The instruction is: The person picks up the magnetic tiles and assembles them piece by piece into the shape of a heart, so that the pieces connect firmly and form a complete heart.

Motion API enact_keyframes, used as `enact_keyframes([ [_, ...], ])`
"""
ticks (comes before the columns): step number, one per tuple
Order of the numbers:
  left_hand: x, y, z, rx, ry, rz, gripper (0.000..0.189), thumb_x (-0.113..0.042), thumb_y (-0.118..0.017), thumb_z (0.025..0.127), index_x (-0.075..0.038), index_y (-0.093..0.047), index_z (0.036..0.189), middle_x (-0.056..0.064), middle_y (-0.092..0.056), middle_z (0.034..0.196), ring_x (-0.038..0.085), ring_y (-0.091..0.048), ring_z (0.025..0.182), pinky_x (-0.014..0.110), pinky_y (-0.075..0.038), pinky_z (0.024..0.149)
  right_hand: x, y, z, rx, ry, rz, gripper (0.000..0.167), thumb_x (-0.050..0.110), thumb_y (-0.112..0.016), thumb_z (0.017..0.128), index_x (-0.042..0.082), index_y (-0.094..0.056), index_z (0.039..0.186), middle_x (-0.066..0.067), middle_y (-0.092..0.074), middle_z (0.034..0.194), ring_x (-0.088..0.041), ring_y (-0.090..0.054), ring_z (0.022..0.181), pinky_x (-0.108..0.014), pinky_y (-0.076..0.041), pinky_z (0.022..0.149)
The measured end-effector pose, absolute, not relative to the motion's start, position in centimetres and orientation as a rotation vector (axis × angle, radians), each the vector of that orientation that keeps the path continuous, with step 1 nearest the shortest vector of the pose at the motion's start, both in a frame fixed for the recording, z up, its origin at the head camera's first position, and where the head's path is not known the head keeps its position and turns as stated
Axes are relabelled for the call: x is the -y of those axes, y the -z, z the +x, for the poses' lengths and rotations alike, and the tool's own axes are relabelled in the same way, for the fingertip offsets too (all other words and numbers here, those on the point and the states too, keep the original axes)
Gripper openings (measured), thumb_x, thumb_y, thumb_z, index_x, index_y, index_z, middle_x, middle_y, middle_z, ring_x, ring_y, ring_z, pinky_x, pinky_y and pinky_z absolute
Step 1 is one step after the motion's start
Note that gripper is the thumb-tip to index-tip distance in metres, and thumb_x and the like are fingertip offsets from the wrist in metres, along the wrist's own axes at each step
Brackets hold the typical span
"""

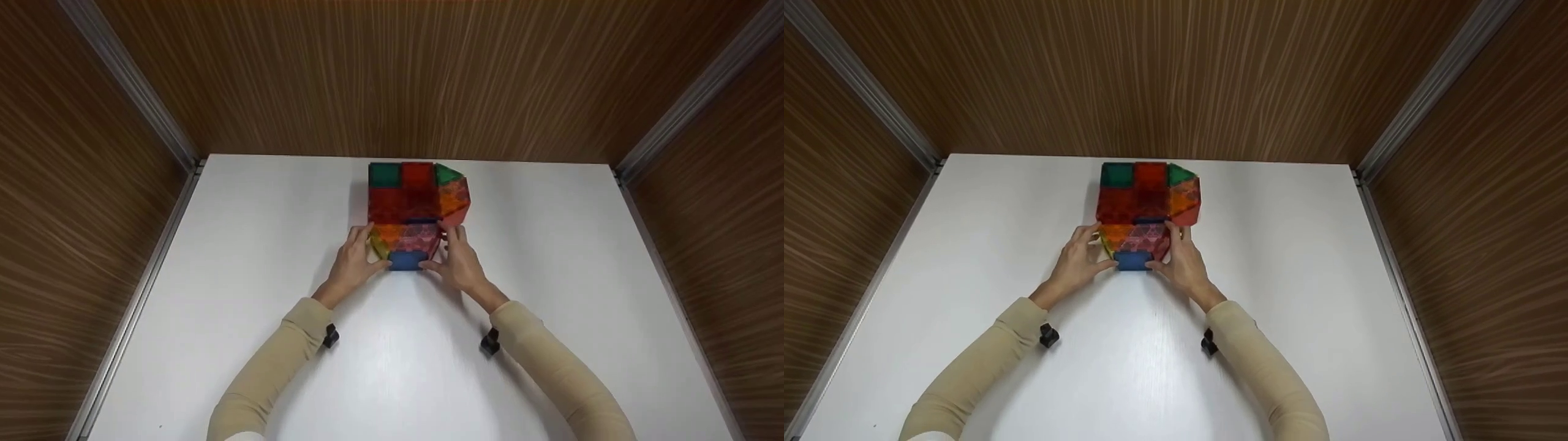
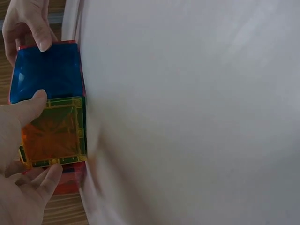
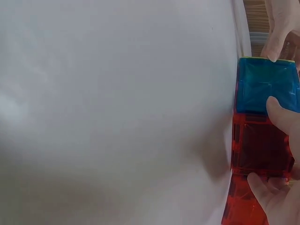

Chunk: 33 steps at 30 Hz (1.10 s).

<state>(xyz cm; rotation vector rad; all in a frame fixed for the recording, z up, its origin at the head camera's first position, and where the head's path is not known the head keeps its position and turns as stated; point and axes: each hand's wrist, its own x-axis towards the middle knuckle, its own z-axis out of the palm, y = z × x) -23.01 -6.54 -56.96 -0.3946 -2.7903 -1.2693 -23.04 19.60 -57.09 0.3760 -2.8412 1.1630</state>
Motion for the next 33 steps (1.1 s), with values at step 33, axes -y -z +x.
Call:
enact_keyframes([
  [33,9.6,54.7,-29.2,2.926,1.181,-0.535,0.068,-0.048,-0.067,0.102,-0.017,-0.048,0.159,0.012,-0.035,0.171,0.034,-0.036,0.159,0.05,-0.034,0.129,-19.0,56.3,-23.9,2.875,-0.792,0.345,0.1,0.067,-0.08,0.082,0.02,-0.042,0.162,-0.025,-0.035,0.164,-0.043,-0.053,0.138,-0.058,-0.055,0.106],
])
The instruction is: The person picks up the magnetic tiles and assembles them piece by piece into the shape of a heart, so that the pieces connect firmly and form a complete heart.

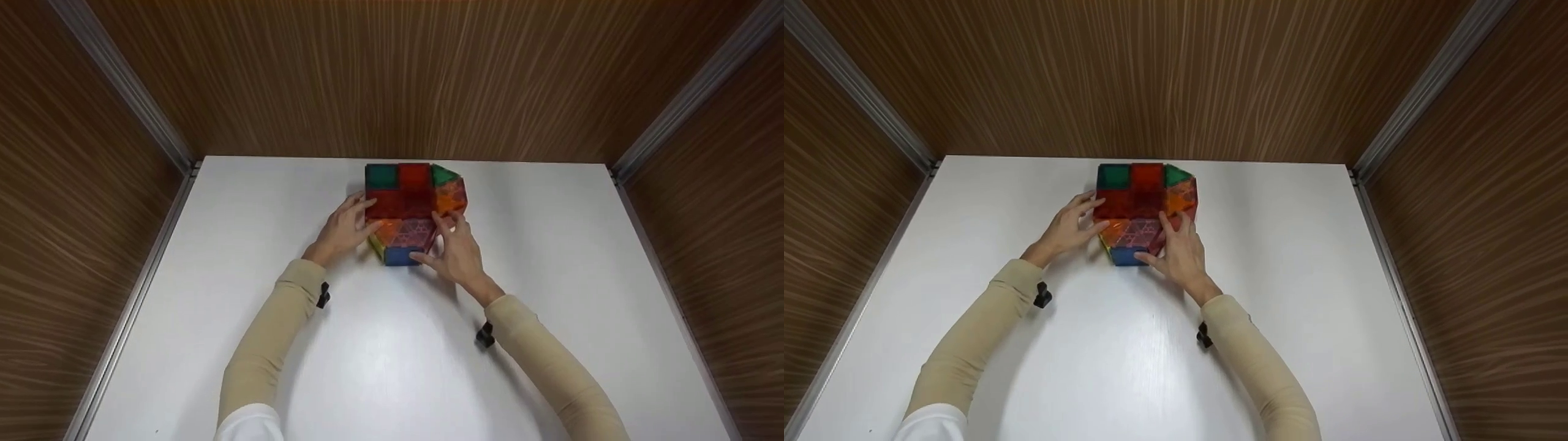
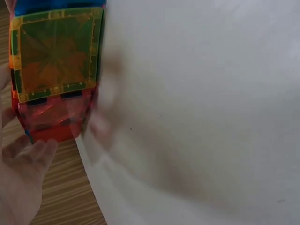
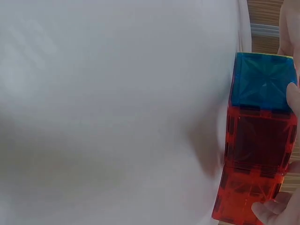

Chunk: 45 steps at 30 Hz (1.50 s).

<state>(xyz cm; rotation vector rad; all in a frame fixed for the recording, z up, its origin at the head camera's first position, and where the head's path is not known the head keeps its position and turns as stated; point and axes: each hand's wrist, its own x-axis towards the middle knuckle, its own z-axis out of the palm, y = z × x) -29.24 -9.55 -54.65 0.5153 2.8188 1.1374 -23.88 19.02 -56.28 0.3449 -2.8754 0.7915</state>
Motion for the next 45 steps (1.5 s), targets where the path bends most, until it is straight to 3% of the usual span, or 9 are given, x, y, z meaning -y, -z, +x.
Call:
enact_keyframes([
  [7,9.0,55.0,-28.9,-2.798,-1.184,0.536,0.066,-0.044,-0.064,0.105,-0.011,-0.046,0.16,0.012,-0.032,0.173,0.033,-0.036,0.16,0.046,-0.034,0.13,-19.1,56.1,-24.0,2.876,-0.842,0.309,0.099,0.068,-0.079,0.082,0.021,-0.044,0.162,-0.024,-0.035,0.164,-0.042,-0.06,0.13,-0.056,-0.06,0.096],
  [14,7.8,55.4,-27.5,-2.848,-1.233,0.477,0.064,-0.038,-0.066,0.105,-0.005,-0.048,0.157,0.017,-0.037,0.17,0.035,-0.047,0.152,0.045,-0.042,0.124,-20.1,56.4,-24.3,2.855,-0.949,0.335,0.091,0.065,-0.079,0.085,0.022,-0.047,0.16,-0.02,-0.037,0.161,-0.04,-0.061,0.13,-0.057,-0.055,0.108],
  [22,5.7,55.7,-24.9,-2.945,-1.307,0.417,0.067,-0.037,-0.073,0.1,0.001,-0.053,0.152,0.024,-0.046,0.161,0.039,-0.051,0.148,0.047,-0.046,0.12,-21.4,56.3,-25.0,2.822,-1.058,0.368,0.078,0.056,-0.078,0.09,0.018,-0.053,0.154,-0.021,-0.038,0.158,-0.041,-0.066,0.118,-0.059,-0.057,0.103],
  [33,3.1,55.8,-21.3,-2.94,-1.366,0.413,0.067,-0.034,-0.077,0.097,0.002,-0.056,0.149,0.026,-0.044,0.157,0.04,-0.053,0.144,0.047,-0.048,0.119,-23.6,56.1,-26.3,2.808,-1.093,0.44,0.064,0.046,-0.072,0.098,0.011,-0.055,0.149,-0.019,-0.037,0.164,-0.043,-0.054,0.142,-0.063,-0.045,0.117],
  [38,4.6,55.6,-22.5,-2.893,-1.376,0.429,0.064,-0.039,-0.076,0.097,-0.003,-0.059,0.147,0.022,-0.047,0.151,0.037,-0.052,0.141,0.049,-0.046,0.121,-22.5,55.8,-24.5,2.78,-1.054,0.391,0.069,0.049,-0.073,0.096,0.01,-0.055,0.151,-0.02,-0.042,0.162,-0.042,-0.054,0.142,-0.062,-0.047,0.116],
  [45,8.9,55.6,-28.2,-2.875,-1.403,0.398,0.068,-0.039,-0.072,0.099,-0.003,-0.051,0.153,0.023,-0.045,0.154,0.039,-0.048,0.146,0.053,-0.044,0.121,-19.5,55.7,-20.2,2.742,-0.918,0.278,0.079,0.055,-0.079,0.089,0.009,-0.057,0.149,-0.021,-0.049,0.156,-0.041,-0.056,0.136,-0.06,-0.055,0.105],
])
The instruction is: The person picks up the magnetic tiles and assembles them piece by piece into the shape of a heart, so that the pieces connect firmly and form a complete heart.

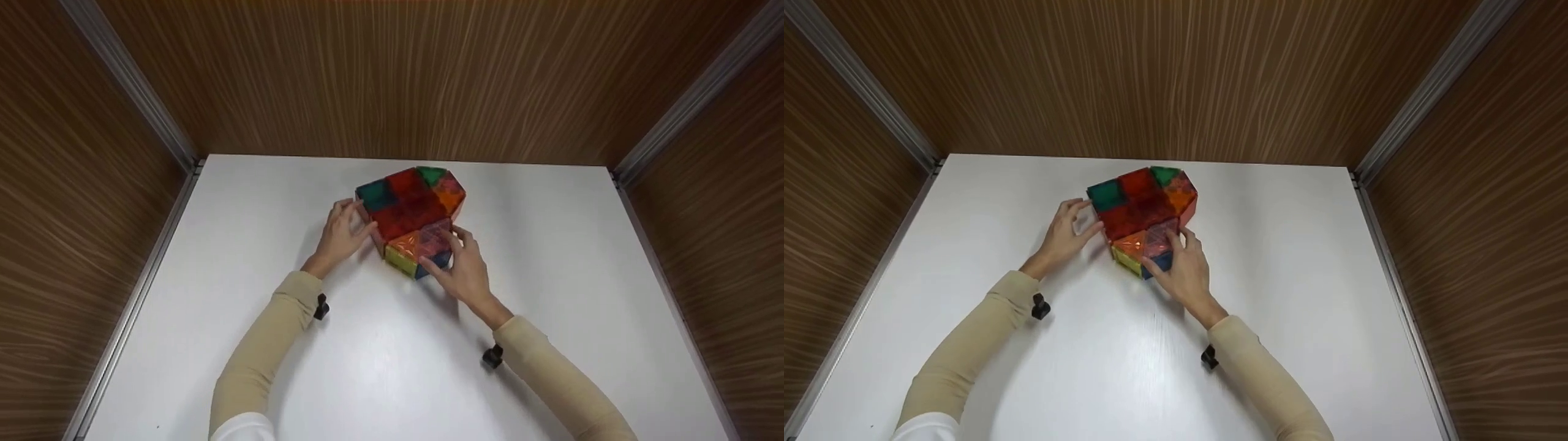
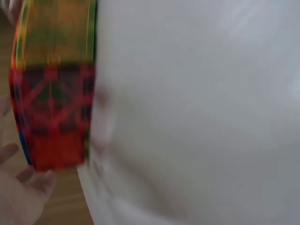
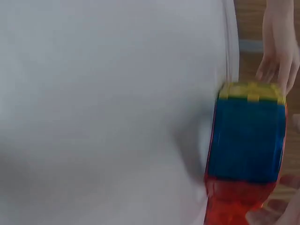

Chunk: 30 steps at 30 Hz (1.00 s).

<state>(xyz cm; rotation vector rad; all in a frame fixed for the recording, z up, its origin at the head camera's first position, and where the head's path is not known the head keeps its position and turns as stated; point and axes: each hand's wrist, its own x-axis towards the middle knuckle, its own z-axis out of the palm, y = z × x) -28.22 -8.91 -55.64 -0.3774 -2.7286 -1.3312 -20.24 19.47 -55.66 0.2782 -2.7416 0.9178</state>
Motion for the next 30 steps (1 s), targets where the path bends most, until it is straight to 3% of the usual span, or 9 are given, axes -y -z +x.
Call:
enact_keyframes([
  [8,10.4,55.6,-32.1,2.744,1.506,-0.328,0.076,-0.038,-0.072,0.099,-0.002,-0.042,0.159,0.022,-0.043,0.161,0.038,-0.044,0.151,0.049,-0.043,0.123,-17.4,55.9,-18.2,2.741,-0.823,0.194,0.087,0.057,-0.083,0.084,0.005,-0.057,0.148,-0.021,-0.048,0.153,-0.039,-0.057,0.128,-0.054,-0.058,0.097],
  [20,10.1,55.8,-32.2,2.702,1.657,-0.269,0.069,-0.035,-0.076,0.097,-0.006,-0.046,0.151,0.018,-0.051,0.152,0.034,-0.054,0.142,0.047,-0.048,0.119,-17.2,56.4,-18.4,2.711,-0.847,0.172,0.079,0.053,-0.083,0.086,0.006,-0.058,0.145,-0.019,-0.049,0.153,-0.038,-0.058,0.126,-0.054,-0.059,0.092],
  [30,10.1,56.3,-29.2,2.625,1.617,-0.25,0.066,-0.03,-0.08,0.093,0.001,-0.047,0.141,0.023,-0.053,0.145,0.038,-0.058,0.136,0.05,-0.05,0.115,-20.8,56.7,-19.1,2.701,-1.02,0.356,0.08,0.043,-0.086,0.087,0.005,-0.056,0.15,-0.02,-0.044,0.159,-0.041,-0.051,0.142,-0.06,-0.051,0.109],
])
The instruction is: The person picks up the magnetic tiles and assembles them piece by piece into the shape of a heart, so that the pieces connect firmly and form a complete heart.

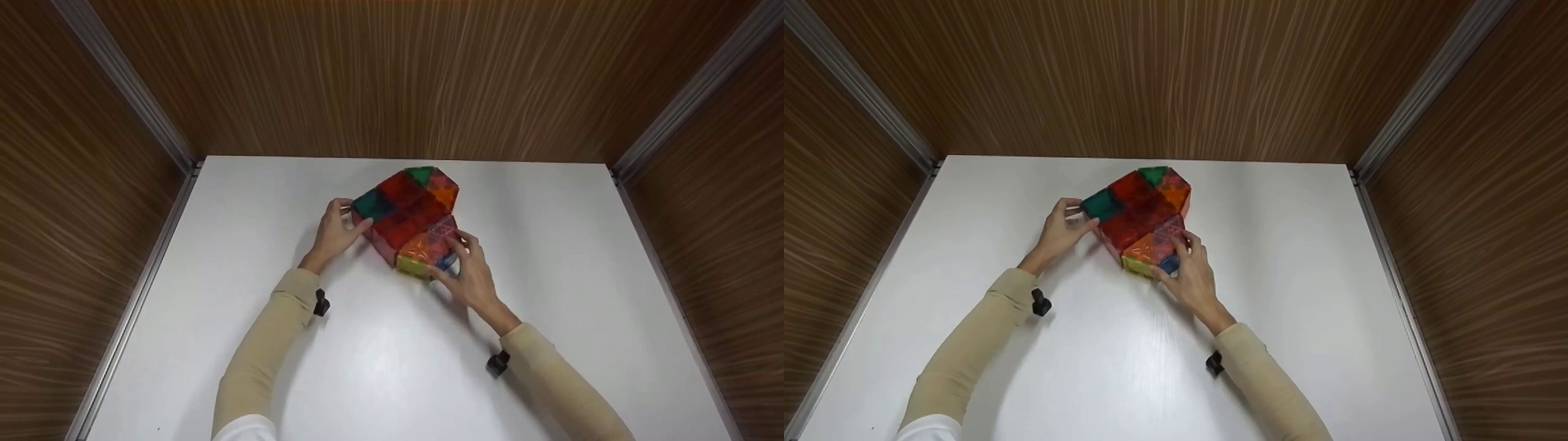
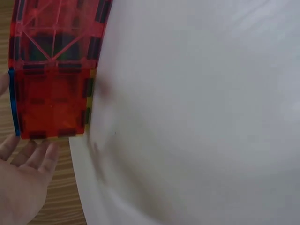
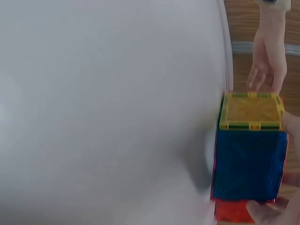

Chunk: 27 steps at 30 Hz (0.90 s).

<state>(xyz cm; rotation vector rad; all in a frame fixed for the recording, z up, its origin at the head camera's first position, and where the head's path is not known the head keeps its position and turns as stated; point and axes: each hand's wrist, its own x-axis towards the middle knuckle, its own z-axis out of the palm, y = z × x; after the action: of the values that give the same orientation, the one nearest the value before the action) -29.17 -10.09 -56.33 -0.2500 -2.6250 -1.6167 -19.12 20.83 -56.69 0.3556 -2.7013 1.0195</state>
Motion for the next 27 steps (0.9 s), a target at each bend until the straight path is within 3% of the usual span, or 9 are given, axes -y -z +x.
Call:
enact_keyframes([
  [10,9.0,56.5,-23.3,2.572,1.559,-0.193,0.053,-0.023,-0.079,0.095,-0.001,-0.052,0.134,0.02,-0.057,0.137,0.037,-0.061,0.131,0.053,-0.053,0.106,-26.5,55.8,-21.7,2.816,-1.221,0.658,0.078,0.031,-0.082,0.093,0.003,-0.048,0.157,-0.019,-0.036,0.168,-0.04,-0.038,0.156,-0.06,-0.038,0.124],
  [15,8.8,56.4,-21.0,2.587,1.59,-0.21,0.047,-0.026,-0.077,0.097,-0.003,-0.057,0.132,0.018,-0.061,0.134,0.036,-0.062,0.129,0.052,-0.055,0.106,-27.9,55.2,-21.7,2.803,-1.444,0.516,0.072,0.019,-0.08,0.095,0.004,-0.047,0.157,-0.018,-0.033,0.17,-0.041,-0.036,0.156,-0.061,-0.039,0.123],
  [18,9.2,56.2,-21.5,2.625,1.646,-0.242,0.046,-0.028,-0.074,0.1,-0.004,-0.059,0.135,0.017,-0.064,0.134,0.035,-0.062,0.129,0.05,-0.054,0.109,-26.9,55.0,-20.1,2.667,-1.736,0.15,0.07,0.015,-0.076,0.098,0.001,-0.043,0.158,-0.022,-0.037,0.167,-0.042,-0.044,0.15,-0.046,-0.051,0.116],
  [22,9.9,55.9,-23.7,2.623,1.771,-0.257,0.044,-0.027,-0.068,0.104,-0.004,-0.06,0.14,0.018,-0.066,0.135,0.034,-0.064,0.129,0.048,-0.055,0.11,-24.6,55.1,-18.3,2.403,-1.99,-0.243,0.067,0.017,-0.072,0.101,-0.001,-0.041,0.158,-0.025,-0.044,0.161,-0.041,-0.054,0.141,-0.016,-0.057,0.093],
  [24,10.0,55.8,-24.7,2.605,1.811,-0.253,0.042,-0.026,-0.067,0.104,-0.004,-0.062,0.14,0.019,-0.067,0.134,0.034,-0.066,0.126,0.047,-0.056,0.108,-23.5,55.3,-18.0,2.329,-2.008,-0.298,0.065,0.017,-0.071,0.101,-0.002,-0.043,0.156,-0.026,-0.047,0.158,-0.041,-0.056,0.138,-0.012,-0.056,0.084],
  [27,10.0,56.1,-25.3,2.59,1.831,-0.23,0.04,-0.024,-0.068,0.104,-0.004,-0.064,0.138,0.018,-0.069,0.131,0.032,-0.068,0.12,0.042,-0.058,0.102,-22.2,55.7,-17.9,2.259,-2.007,-0.307,0.061,0.015,-0.07,0.101,-0.004,-0.046,0.154,-0.027,-0.051,0.154,-0.042,-0.058,0.134,-0.011,-0.056,0.081],
])
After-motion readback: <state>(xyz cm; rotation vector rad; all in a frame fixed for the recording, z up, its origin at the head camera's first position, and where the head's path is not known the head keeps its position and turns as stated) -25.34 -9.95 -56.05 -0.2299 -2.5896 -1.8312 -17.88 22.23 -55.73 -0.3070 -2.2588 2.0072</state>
